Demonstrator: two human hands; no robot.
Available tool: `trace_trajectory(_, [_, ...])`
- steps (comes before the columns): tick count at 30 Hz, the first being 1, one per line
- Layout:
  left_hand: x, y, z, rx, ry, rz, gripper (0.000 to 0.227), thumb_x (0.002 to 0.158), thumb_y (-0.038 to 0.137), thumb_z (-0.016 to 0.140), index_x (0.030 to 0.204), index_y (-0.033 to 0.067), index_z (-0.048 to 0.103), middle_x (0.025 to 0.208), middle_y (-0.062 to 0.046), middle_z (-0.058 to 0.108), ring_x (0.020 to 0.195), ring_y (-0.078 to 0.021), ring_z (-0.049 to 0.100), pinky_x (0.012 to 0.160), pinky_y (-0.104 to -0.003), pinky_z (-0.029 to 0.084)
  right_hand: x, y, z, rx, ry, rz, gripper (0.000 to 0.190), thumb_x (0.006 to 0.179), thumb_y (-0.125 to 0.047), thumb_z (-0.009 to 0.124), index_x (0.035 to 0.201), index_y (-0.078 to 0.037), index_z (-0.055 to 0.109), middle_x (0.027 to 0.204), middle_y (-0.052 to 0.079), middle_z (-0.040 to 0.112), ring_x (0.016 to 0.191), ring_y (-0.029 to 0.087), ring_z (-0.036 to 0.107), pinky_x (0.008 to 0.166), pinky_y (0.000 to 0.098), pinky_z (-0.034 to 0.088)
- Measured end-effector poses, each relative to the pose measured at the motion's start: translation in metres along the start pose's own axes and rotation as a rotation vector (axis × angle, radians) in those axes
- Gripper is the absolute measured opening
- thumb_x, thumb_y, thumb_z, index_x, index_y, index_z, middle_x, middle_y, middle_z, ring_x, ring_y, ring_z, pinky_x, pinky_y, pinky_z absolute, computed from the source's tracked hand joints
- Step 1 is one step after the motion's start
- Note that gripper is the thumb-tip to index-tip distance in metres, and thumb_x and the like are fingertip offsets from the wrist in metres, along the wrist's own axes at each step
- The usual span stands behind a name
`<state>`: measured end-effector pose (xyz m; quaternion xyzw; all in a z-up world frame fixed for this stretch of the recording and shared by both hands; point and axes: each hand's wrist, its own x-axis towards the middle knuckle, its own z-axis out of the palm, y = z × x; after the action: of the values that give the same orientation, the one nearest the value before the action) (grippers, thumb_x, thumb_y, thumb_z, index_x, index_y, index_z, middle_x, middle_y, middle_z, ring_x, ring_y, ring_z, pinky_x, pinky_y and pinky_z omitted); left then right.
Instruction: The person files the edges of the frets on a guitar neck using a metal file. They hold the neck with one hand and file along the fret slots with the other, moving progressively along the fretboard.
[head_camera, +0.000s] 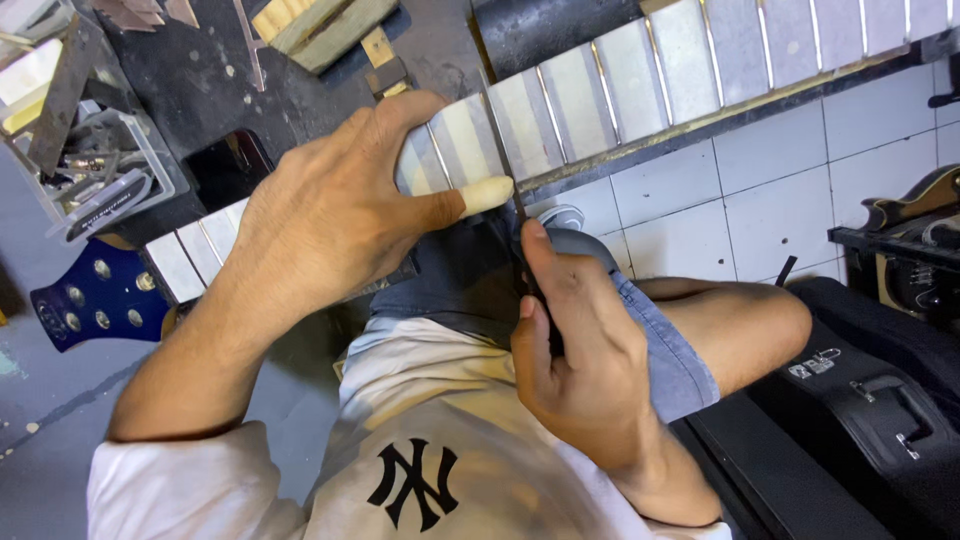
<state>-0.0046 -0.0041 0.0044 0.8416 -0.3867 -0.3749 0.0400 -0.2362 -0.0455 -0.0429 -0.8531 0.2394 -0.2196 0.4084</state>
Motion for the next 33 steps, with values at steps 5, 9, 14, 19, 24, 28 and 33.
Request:
trace_trajectory(5, [0.001,0.002,-0.004,-0.017,-0.063,-0.071,0.062,0.094,0.058,0.059,0.152,0.0372,0.051,0.121,-0.005,0.068,0.102,-0.0373,0.069,0.073,-0.057,0.049,-0.043,-0.003,-0.008,-0.034,0.036,0.044,0.039,0.107,-0.002,0.052,0.143,0.010,0.059,0.111,0.019,0.071,0.093,0.026,0.069,0.091,0.0342,0.057])
trace_trajectory(9, [0.001,0.010,-0.009,-0.021,-0.100,-0.118,0.059,0.095,0.063,0.059,0.150,0.0415,0.052,0.120,-0.002,0.068,0.107,-0.0334,0.068,0.074,-0.056,0.050,-0.042,-0.005,-0.012,-0.091,0.022,0.059,0.038,0.105,-0.004,0.050,0.140,0.008,0.061,0.110,0.019,0.071,0.092,0.027,0.070,0.085,0.0342,0.058])
trace_trajectory(14, [-0.005,0.010,-0.008,-0.078,-0.050,-0.109,0.054,0.097,0.058,0.052,0.147,0.0389,0.054,0.128,-0.004,0.070,0.109,-0.0387,0.068,0.078,-0.057,0.048,0.018,-0.009,-0.007,-0.041,-0.059,0.009,0.047,0.109,0.004,0.051,0.156,0.006,0.048,0.111,0.017,0.064,0.095,0.027,0.064,0.093,0.0369,0.056])
trace_trajectory(19, [0.000,0.009,-0.011,-0.097,-0.098,-0.168,0.051,0.099,0.052,0.054,0.148,0.0392,0.053,0.131,-0.001,0.071,0.113,-0.0358,0.069,0.083,-0.055,0.049,-0.032,-0.004,-0.013,-0.076,-0.037,0.087,0.043,0.109,-0.007,0.050,0.150,0.004,0.056,0.109,0.013,0.070,0.092,0.024,0.066,0.089,0.0327,0.054])
trace_trajectory(24, [0.001,0.000,-0.003,-0.070,-0.048,-0.055,0.057,0.098,0.058,0.055,0.149,0.0348,0.052,0.123,-0.007,0.071,0.106,-0.0398,0.069,0.079,-0.056,0.049,-0.026,0.003,-0.015,-0.079,-0.105,0.078,0.046,0.108,-0.007,0.051,0.153,0.005,0.053,0.109,0.016,0.067,0.092,0.027,0.067,0.089,0.0350,0.054])
trace_trajectory(28, [-0.001,-0.007,0.002,-0.057,-0.055,-0.078,0.057,0.098,0.048,0.050,0.152,0.0307,0.049,0.120,-0.009,0.070,0.097,-0.0415,0.069,0.071,-0.058,0.046,0.031,-0.005,-0.015,-0.039,-0.120,0.044,0.050,0.109,-0.001,0.049,0.159,0.005,0.045,0.110,0.021,0.067,0.097,0.034,0.066,0.094,0.0429,0.054])
trace_trajectory(33, [-0.002,0.010,-0.013,-0.061,-0.115,-0.128,0.062,0.089,0.052,0.057,0.150,0.0411,0.052,0.139,0.000,0.068,0.112,-0.0374,0.069,0.083,-0.057,0.048,-0.011,0.000,-0.014,0.141,-0.088,0.357,0.051,0.110,-0.023,0.045,0.155,-0.001,0.051,0.117,0.009,0.081,0.111,0.021,0.077,0.103,0.0348,0.056])
